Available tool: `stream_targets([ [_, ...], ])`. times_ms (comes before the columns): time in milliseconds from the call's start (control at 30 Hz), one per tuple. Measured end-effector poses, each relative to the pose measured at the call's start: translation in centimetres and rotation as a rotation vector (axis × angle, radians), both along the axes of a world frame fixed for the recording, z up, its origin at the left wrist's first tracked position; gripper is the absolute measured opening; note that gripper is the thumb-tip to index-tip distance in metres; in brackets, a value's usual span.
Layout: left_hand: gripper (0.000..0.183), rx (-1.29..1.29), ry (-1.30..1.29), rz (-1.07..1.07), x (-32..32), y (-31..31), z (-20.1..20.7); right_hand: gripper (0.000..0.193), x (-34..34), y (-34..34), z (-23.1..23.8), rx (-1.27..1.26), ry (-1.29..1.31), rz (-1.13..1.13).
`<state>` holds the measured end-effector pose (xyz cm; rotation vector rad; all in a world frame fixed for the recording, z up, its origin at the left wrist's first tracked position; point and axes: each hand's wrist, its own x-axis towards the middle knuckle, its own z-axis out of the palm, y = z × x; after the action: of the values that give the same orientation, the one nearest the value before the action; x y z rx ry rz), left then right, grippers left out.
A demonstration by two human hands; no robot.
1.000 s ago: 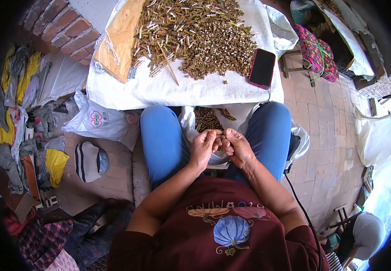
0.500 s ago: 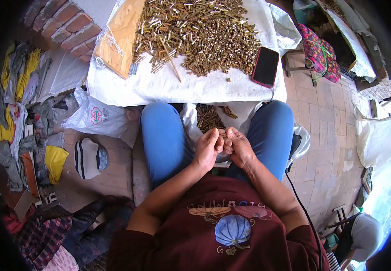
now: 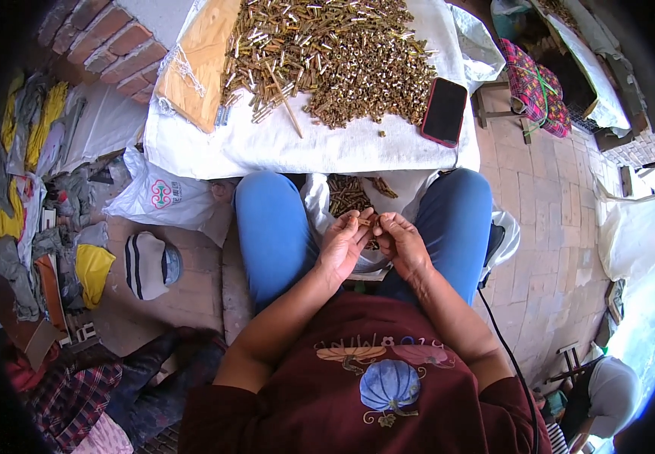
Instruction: The person takes small firecracker fuses from a large pile on a covered table and joins them together by hand.
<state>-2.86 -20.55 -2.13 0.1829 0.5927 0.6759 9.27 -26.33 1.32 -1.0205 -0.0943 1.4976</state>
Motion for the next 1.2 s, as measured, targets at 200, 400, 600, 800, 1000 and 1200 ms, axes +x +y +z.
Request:
stream_targets([
  [200,0.01,0.072,-0.01,-0.038,-0.1,0.1,-0.1,0.012,-0.1,0.2,-0.5,0.003,0.052,-0.004],
  [400,0.01,0.106,0.05,-0.051,0.0,0.0,0.3,0.013,0.0,0.2,-0.4,0.048,0.107,-0.039],
  [600,0.009,0.454,0.339,-0.079,0.1,-0.1,2.2,0.014,0.1,-0.1,-0.3,0.076,0.137,-0.075],
  [800,0.008,0.438,0.353,-0.064,0.7,0.3,2.6,0.013,0.4,0.6,0.4,0.111,0.253,-0.012],
  [1000,0.006,0.345,0.298,-0.082,1.0,0.8,2.3,0.01,1.1,1.4,0.4,0.071,0.337,0.016],
  [1200,0.021,1.04,0.989,0.114,3.4,5.6,2.1,0.016,1.7,2.3,-2.7,-0.258,0.461,-0.218],
])
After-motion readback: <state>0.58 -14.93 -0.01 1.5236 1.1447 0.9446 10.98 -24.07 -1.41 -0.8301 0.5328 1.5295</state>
